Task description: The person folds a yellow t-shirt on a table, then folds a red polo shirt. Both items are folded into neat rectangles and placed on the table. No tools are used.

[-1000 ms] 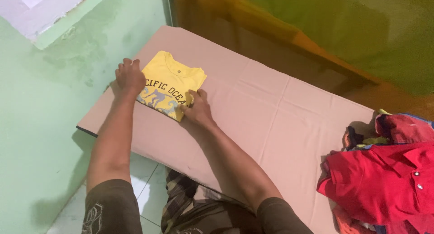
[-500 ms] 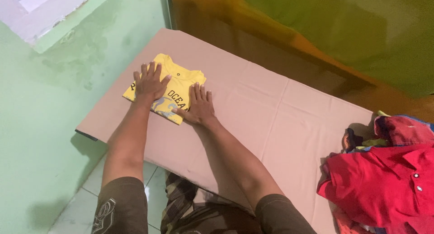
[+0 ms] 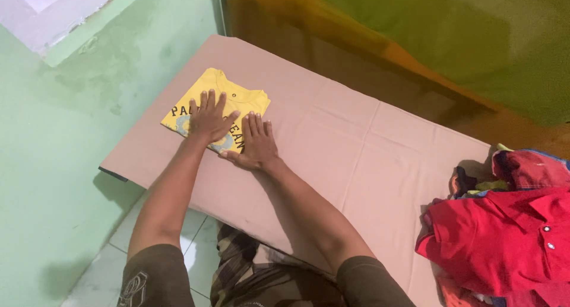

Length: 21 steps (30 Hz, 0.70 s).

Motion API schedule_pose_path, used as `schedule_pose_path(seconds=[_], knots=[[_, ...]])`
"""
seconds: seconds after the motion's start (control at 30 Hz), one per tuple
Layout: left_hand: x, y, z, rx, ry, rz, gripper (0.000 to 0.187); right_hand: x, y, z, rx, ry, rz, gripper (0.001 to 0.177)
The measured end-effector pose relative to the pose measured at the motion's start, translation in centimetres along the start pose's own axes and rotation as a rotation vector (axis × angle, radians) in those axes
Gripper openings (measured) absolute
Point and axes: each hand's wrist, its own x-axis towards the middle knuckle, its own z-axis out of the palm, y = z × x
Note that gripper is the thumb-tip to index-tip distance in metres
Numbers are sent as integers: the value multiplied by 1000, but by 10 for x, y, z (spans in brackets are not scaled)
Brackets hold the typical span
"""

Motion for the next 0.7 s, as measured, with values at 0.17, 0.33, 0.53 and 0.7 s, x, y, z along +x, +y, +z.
schedule_pose_path(seconds=[0.17, 0.33, 0.53, 0.7], knots=[[-7, 6, -6, 41, -10, -4, 91, -1, 1, -5, -18, -43, 11, 128], [-12, 14, -7, 20, -21, -20, 92, 13, 26, 15, 61, 12, -43, 127], [-11, 44, -10, -23, -33, 136, 63, 26, 55, 1, 32, 77, 60, 82], [13, 46, 24, 31, 40, 252, 59, 48, 91, 16, -50, -51, 91, 83]])
